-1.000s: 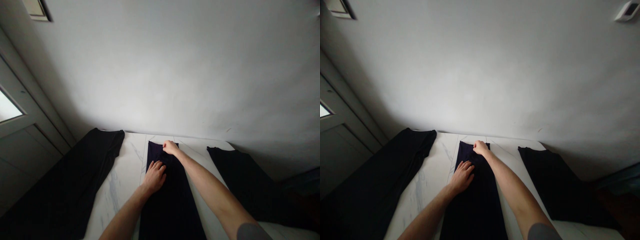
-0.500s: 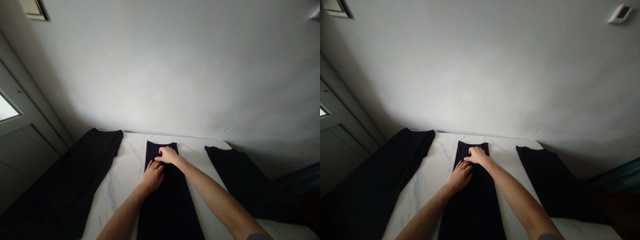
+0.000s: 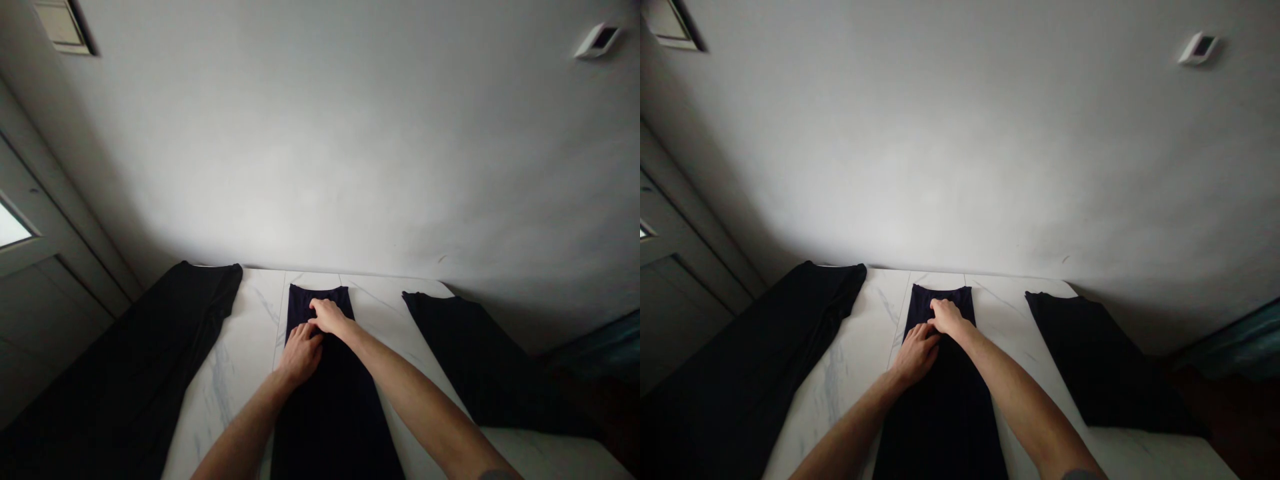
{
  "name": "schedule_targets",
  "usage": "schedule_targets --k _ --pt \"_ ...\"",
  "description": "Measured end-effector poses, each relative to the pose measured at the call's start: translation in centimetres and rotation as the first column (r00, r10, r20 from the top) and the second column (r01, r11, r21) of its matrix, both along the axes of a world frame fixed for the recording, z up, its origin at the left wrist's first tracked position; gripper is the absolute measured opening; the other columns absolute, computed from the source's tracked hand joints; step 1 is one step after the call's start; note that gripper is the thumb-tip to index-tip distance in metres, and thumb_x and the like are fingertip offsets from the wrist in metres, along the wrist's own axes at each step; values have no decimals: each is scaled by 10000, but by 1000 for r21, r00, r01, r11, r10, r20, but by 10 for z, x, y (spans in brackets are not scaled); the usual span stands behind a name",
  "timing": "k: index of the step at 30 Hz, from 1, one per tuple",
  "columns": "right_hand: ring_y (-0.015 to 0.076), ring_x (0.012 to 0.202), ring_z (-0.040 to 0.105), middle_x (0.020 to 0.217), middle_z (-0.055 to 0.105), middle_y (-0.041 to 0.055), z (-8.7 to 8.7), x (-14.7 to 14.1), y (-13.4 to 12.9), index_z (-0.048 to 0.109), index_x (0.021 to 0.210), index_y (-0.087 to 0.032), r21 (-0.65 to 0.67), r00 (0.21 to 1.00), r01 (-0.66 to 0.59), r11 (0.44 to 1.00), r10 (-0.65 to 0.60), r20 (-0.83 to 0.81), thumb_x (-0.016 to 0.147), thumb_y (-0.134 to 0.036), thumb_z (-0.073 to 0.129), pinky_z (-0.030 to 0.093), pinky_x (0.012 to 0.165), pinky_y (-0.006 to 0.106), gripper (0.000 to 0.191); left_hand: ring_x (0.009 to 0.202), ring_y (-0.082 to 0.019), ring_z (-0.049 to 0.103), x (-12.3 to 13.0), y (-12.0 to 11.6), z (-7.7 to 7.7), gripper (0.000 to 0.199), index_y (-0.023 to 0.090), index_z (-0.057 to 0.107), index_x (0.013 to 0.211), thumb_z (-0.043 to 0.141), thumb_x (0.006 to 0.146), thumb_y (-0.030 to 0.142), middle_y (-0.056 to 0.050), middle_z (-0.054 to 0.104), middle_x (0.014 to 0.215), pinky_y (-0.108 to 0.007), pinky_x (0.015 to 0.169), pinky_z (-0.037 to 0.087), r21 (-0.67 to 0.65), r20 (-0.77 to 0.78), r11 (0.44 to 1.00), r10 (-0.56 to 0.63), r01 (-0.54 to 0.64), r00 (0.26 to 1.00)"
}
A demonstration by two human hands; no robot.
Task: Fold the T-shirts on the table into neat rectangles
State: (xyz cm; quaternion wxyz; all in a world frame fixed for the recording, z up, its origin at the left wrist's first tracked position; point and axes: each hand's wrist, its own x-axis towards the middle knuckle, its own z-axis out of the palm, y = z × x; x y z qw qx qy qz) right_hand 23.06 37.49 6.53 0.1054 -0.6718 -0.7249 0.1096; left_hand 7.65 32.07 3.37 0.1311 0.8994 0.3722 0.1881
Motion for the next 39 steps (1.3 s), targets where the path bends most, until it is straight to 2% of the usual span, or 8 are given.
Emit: schedule_targets --k 7,12,14,18,22,26,32,39 --pt "178 865 709 941 758 40 -9 39 -18 647 1170 -216 129 977 183 975 -166 -131 864 -118 554 498 789 265 334 1191 -270 510 -2 0 -5 370 280 646 1253 544 901 226 -83 570 1253 -426 1055 414 -5 17 1000 -8 8 1000" --pt "216 825 711 909 749 56 -26 108 -48 608 1208 -164 31 821 519 854 -488 -297 805 -128 593 524 753 300 405 1230 -266 513 -3 2 -10 373 275 649 1267 547 913 226 -82 576 1300 -422 1091 399 4 66 1000 -11 11 998" --pt "232 870 706 987 741 91 -29 119 -56 586 1244 -146 120 804 572 812 -525 -281 792 -105 578 527 802 330 453 1218 -259 530 -2 3 -9 360 265 661 1255 542 918 222 -79 602 1284 -421 1088 409 -8 85 1000 -9 10 996" --pt "224 1003 673 1137 702 120 -20 100 -55 622 1195 -172 402 913 408 820 -358 -196 880 -125 501 500 909 339 342 1173 -238 569 -1 5 -8 338 229 680 1223 516 930 192 -78 652 1235 -399 1070 437 -14 127 1000 12 -10 992" --pt "210 1037 671 1087 728 93 -5 59 -31 703 1055 -215 193 975 215 957 -223 21 974 -226 496 484 907 304 222 1144 -225 592 -4 4 -10 331 222 692 1195 515 922 163 -70 674 1217 -379 1059 457 -14 149 999 33 -31 988" --pt "246 1061 679 1095 735 153 -2 40 -4 722 1022 -166 78 959 258 963 -265 95 958 -303 587 486 877 320 203 1140 -210 608 -5 19 -3 340 244 688 1198 514 920 156 -57 682 1228 -362 1053 472 -2 218 999 50 -51 975" --pt "245 1027 698 1059 750 139 -3 39 8 728 964 -172 -2 944 314 949 -313 104 904 -314 675 484 829 296 163 1176 -214 627 13 98 18 373 199 698 1199 442 942 115 -83 702 1242 -347 1050 476 29 57 996 86 -88 995" --pt "202 973 699 1025 752 79 -1 38 0 661 1060 -208 12 932 360 933 -360 47 977 -253 526 457 782 274 165 1399 -276 471 20 132 -7 376 210 648 1298 436 991 259 -96 577 1459 -516 1177 339 19 -99 1000 -7 9 995"
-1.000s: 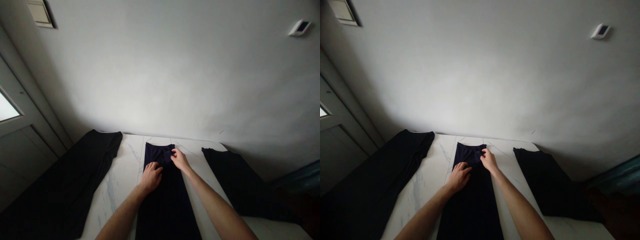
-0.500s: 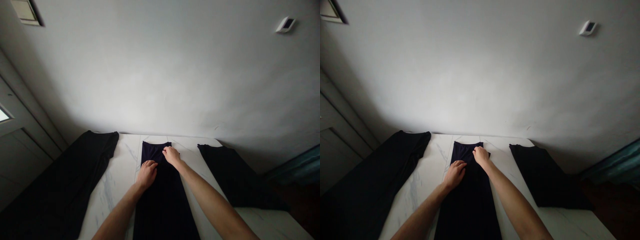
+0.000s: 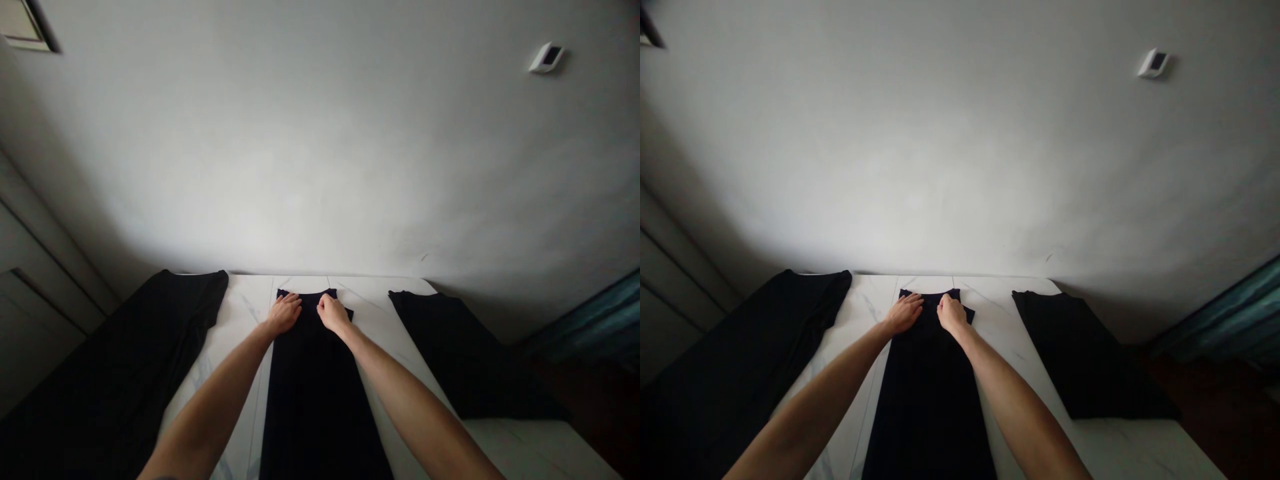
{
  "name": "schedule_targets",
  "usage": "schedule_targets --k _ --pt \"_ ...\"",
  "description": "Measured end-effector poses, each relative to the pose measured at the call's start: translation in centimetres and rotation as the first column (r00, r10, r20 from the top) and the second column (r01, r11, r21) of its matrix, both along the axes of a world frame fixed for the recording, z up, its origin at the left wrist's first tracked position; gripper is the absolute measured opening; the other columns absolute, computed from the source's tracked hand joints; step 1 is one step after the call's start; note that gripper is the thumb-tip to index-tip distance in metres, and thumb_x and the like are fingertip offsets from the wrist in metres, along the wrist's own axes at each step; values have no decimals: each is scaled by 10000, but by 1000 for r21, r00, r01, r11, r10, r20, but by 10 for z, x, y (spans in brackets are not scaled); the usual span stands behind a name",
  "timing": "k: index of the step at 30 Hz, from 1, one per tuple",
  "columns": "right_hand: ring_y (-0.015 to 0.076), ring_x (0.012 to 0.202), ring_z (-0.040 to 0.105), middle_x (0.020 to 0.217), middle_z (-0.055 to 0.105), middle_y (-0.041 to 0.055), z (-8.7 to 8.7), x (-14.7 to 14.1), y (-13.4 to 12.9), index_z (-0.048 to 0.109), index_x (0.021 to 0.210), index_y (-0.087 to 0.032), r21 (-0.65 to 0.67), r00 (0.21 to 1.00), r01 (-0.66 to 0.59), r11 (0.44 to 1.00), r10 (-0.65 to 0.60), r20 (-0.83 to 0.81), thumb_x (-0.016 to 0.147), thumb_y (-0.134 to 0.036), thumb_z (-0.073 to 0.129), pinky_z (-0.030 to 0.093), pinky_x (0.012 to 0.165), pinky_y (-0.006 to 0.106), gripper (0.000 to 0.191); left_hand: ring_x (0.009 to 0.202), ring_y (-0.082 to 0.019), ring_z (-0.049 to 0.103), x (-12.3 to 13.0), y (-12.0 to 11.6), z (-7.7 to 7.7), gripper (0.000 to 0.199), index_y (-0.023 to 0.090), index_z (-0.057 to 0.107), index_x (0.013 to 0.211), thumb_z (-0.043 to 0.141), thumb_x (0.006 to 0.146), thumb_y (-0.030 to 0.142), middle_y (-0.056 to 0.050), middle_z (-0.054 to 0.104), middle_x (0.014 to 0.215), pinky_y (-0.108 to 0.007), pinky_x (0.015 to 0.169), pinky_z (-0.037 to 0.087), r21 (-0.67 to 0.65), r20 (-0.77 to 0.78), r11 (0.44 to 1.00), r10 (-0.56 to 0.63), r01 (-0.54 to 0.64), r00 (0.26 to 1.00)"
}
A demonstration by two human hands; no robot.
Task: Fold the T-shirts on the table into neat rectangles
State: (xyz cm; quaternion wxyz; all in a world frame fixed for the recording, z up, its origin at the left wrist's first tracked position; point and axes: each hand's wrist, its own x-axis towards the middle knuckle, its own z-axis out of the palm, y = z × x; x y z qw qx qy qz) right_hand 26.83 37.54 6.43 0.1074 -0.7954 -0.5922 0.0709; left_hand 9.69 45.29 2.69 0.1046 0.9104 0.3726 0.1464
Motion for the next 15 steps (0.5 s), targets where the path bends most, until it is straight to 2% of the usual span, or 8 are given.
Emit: schedule_targets --k 4,9,12,15 --pt "191 998 688 1048 747 80 -1 10 -2 645 1074 -192 -14 1000 4 1000 -4 -10 929 -150 548 441 795 259 180 1493 -264 326 -7 -3 -14 454 231 535 1433 398 1012 331 -69 460 1565 -519 1226 239 -1 -40 1000 -4 4 999" --pt "199 982 687 1055 739 73 1 13 -9 649 1052 -207 -44 1000 -23 999 23 -6 900 -181 629 445 785 264 156 1507 -282 290 -8 -3 -13 545 226 478 1485 436 992 456 -76 404 1599 -507 1239 204 15 -93 1000 -22 23 995" --pt "203 999 680 1118 717 88 7 5 -20 619 1136 -216 17 999 -37 999 36 29 924 -233 638 452 803 275 214 1510 -294 280 -7 -3 -10 603 220 458 1500 440 980 524 -84 385 1608 -519 1238 198 14 -116 999 -29 31 993" --pt "197 972 688 1076 730 75 11 -5 -38 663 1053 -231 110 994 -96 989 89 66 964 -270 583 454 807 275 126 1513 -293 271 -7 -3 -11 617 233 454 1502 443 972 549 -76 377 1613 -528 1236 200 7 -109 1000 -29 30 994"
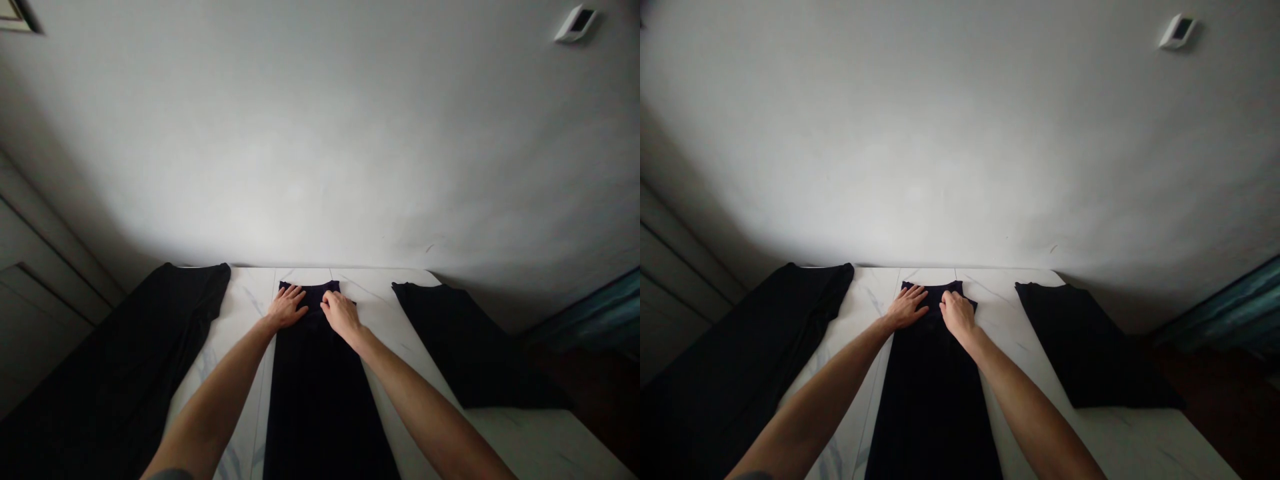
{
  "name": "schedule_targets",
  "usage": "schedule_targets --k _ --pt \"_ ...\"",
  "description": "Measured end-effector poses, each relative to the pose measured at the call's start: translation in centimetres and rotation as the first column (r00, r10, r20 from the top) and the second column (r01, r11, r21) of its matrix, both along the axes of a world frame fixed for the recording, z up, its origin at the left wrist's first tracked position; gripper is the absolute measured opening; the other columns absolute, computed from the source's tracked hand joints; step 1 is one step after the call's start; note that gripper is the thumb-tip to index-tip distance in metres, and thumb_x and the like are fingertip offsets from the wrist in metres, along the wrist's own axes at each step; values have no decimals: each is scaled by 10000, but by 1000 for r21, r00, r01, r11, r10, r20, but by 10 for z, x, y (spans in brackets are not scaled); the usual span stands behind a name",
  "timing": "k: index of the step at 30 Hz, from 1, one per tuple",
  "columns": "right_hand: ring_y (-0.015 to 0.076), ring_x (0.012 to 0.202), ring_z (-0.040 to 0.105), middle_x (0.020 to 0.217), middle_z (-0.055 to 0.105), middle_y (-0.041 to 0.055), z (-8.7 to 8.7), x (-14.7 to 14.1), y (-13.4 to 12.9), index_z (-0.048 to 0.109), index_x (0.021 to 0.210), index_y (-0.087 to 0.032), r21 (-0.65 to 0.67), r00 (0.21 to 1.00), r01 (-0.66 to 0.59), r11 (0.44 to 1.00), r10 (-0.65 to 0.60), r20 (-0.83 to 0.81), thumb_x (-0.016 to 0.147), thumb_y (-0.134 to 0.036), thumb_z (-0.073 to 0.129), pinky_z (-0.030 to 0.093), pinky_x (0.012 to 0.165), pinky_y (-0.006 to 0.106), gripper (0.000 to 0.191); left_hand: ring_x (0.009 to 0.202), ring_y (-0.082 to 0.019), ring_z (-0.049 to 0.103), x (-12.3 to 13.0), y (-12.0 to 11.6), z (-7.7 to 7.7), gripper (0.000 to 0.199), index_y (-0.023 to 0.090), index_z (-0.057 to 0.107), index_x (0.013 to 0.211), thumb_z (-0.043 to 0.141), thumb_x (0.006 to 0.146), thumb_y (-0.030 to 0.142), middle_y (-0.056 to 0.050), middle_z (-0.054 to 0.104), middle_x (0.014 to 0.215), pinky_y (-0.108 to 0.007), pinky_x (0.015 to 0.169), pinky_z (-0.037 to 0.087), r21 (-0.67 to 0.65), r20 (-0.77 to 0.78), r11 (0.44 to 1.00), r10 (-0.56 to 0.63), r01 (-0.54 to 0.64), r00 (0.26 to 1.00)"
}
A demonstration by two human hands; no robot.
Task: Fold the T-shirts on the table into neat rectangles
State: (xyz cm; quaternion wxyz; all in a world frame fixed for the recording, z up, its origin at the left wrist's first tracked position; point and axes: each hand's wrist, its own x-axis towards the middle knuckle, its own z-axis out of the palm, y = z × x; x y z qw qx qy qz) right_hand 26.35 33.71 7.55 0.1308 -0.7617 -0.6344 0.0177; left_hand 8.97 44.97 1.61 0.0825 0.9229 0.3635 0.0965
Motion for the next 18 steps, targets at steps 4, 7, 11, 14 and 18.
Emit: schedule_targets --k 4,7,11,14,18 --pt "226 876 720 904 773 98 -6 -13 -25 744 832 -213 -59 996 -37 998 32 -83 962 -408 570 462 762 285 292 1509 -293 280 0 0 -2 611 242 460 1498 435 974 556 -73 391 1606 -530 1233 204 18 19 1000 -2 2 1000" --pt "223 818 729 847 784 86 -15 -21 -33 771 781 -223 -61 974 -30 998 16 -224 907 -427 640 462 710 273 273 1502 -294 294 0 0 -3 605 239 466 1495 431 977 551 -75 406 1598 -520 1234 206 29 22 1000 -4 4 1000" --pt "188 692 714 725 763 36 -26 -29 -31 766 763 -228 -19 892 7 1000 -15 -452 860 -316 672 454 626 247 161 1505 -294 290 0 1 -4 599 232 472 1490 437 977 539 -79 405 1598 -521 1231 213 39 19 999 -2 2 1000" --pt "165 669 700 745 759 11 -33 -33 -31 762 857 -224 100 819 32 994 31 -573 862 -254 635 470 633 235 131 1504 -295 292 0 2 -4 599 225 472 1490 435 978 533 -80 403 1599 -525 1228 220 39 15 999 -3 3 1000" --pt "171 750 702 838 766 21 -40 -33 -36 742 884 -210 238 817 -28 971 160 -554 869 -227 610 492 702 242 134 1502 -295 295 0 2 -5 590 246 475 1487 436 977 540 -68 402 1601 -524 1227 221 37 20 999 0 -1 1000"
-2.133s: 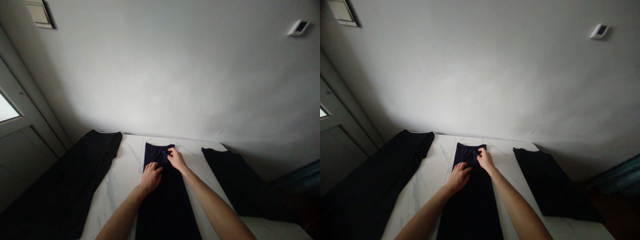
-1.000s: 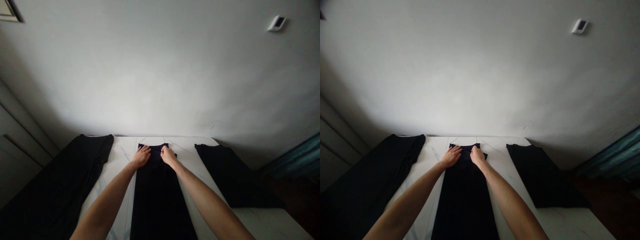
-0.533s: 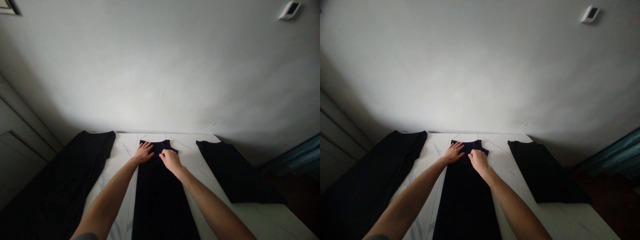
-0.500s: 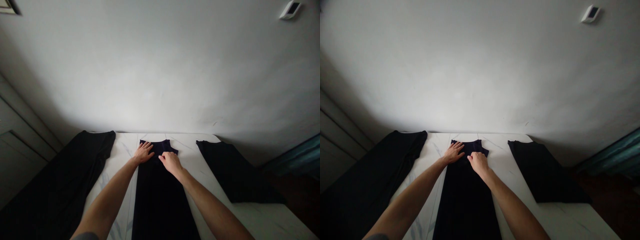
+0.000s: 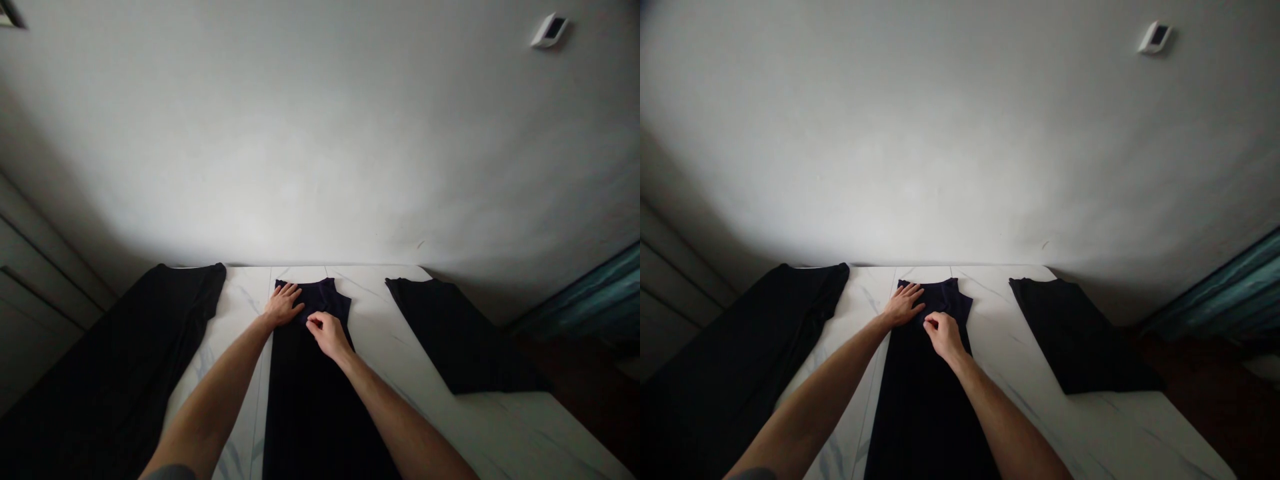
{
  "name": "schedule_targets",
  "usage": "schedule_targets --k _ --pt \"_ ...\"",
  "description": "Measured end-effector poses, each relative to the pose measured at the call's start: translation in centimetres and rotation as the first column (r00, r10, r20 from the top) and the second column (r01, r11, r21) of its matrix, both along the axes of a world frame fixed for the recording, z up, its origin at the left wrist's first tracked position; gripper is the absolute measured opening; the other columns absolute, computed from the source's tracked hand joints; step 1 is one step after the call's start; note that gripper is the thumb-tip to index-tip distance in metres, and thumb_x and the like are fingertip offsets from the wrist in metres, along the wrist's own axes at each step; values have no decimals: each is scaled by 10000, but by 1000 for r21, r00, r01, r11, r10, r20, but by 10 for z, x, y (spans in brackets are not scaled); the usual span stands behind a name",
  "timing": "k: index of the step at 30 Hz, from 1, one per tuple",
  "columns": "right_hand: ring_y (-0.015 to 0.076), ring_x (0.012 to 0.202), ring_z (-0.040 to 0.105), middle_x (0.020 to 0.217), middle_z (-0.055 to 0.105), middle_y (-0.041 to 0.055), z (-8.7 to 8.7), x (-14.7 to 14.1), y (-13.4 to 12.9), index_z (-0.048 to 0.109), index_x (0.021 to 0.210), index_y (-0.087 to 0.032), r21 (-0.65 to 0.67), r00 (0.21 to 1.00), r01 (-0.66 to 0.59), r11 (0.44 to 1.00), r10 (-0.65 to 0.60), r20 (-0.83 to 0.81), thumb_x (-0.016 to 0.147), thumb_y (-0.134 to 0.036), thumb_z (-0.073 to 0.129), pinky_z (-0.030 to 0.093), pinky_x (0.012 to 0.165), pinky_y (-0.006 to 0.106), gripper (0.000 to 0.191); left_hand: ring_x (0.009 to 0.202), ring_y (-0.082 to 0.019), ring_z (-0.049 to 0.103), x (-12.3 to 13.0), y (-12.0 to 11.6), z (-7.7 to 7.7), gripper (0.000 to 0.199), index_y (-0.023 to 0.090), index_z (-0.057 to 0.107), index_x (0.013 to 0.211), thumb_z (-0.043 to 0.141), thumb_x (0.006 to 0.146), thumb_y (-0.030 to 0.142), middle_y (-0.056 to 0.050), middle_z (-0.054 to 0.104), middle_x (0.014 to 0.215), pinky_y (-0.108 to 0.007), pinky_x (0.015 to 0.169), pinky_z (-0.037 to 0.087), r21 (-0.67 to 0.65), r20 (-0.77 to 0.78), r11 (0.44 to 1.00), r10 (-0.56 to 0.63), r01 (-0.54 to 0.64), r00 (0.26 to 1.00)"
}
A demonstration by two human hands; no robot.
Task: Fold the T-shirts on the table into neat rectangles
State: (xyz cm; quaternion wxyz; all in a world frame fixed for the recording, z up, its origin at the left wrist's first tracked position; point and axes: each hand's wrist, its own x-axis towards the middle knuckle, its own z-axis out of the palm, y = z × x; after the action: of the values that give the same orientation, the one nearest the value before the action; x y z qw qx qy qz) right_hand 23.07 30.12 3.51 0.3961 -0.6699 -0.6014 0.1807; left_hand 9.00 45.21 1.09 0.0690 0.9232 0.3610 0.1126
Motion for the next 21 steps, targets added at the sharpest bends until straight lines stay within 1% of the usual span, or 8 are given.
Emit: schedule_targets --k 2,4,7,10,13,16,19,21 --pt "172 763 706 864 770 29 1 0 -4 736 918 -209 -14 999 15 1000 -14 50 895 -223 582 494 715 244 157 1502 -294 295 0 0 0 588 246 479 1484 440 976 540 -70 406 1598 -522 1228 218 4 5 1000 -1 1 1000" --pt "180 804 717 887 775 38 5 0 -9 737 918 -220 -80 985 47 996 -33 170 909 -210 569 489 743 247 169 1501 -289 299 -1 -1 1 584 245 481 1482 444 976 534 -73 410 1596 -516 1230 213 4 10 1000 -1 1 1000" --pt "205 884 725 922 781 58 14 0 -15 745 879 -241 -240 912 112 964 -4 410 896 -185 581 476 789 261 174 1501 -289 299 -1 -3 3 601 232 479 1485 449 971 543 -85 407 1596 -511 1231 210 -7 5 1000 -3 3 1000" --pt "220 909 724 945 777 83 23 -2 -20 739 896 -234 -359 851 165 918 51 523 913 -179 563 476 794 274 185 1504 -300 290 -1 -3 4 661 223 473 1491 465 948 600 -96 403 1597 -517 1231 205 -17 4 1000 -6 6 1000" --pt "220 965 708 1054 751 92 26 -5 -20 697 1082 -236 -305 838 167 938 27 544 942 -229 566 480 823 280 192 1509 -306 276 -1 -2 3 718 232 462 1499 482 919 654 -93 398 1601 -530 1231 197 -25 12 1000 -8 8 1000" --pt "210 979 697 1171 700 85 26 -9 -22 624 1269 -278 -248 833 72 966 78 547 965 -315 560 484 824 282 313 1513 -304 267 -1 -2 2 740 226 457 1501 487 909 669 -94 387 1606 -530 1234 192 -34 6 999 -9 9 1000" --pt "210 932 701 1107 703 73 22 -9 -25 700 1141 -286 -293 821 3 956 165 546 965 -334 555 482 799 283 233 1514 -306 265 -1 -2 4 727 218 462 1496 496 913 650 -97 386 1607 -527 1234 197 -44 -2 999 -7 7 1000" --pt "201 929 697 1045 714 56 20 -1 -28 725 1041 -274 -251 844 3 968 132 520 967 -335 554 473 796 270 197 1508 -309 278 -1 -4 8 714 202 461 1495 506 920 623 -108 395 1601 -528 1230 211 -43 1 999 -5 5 1000"
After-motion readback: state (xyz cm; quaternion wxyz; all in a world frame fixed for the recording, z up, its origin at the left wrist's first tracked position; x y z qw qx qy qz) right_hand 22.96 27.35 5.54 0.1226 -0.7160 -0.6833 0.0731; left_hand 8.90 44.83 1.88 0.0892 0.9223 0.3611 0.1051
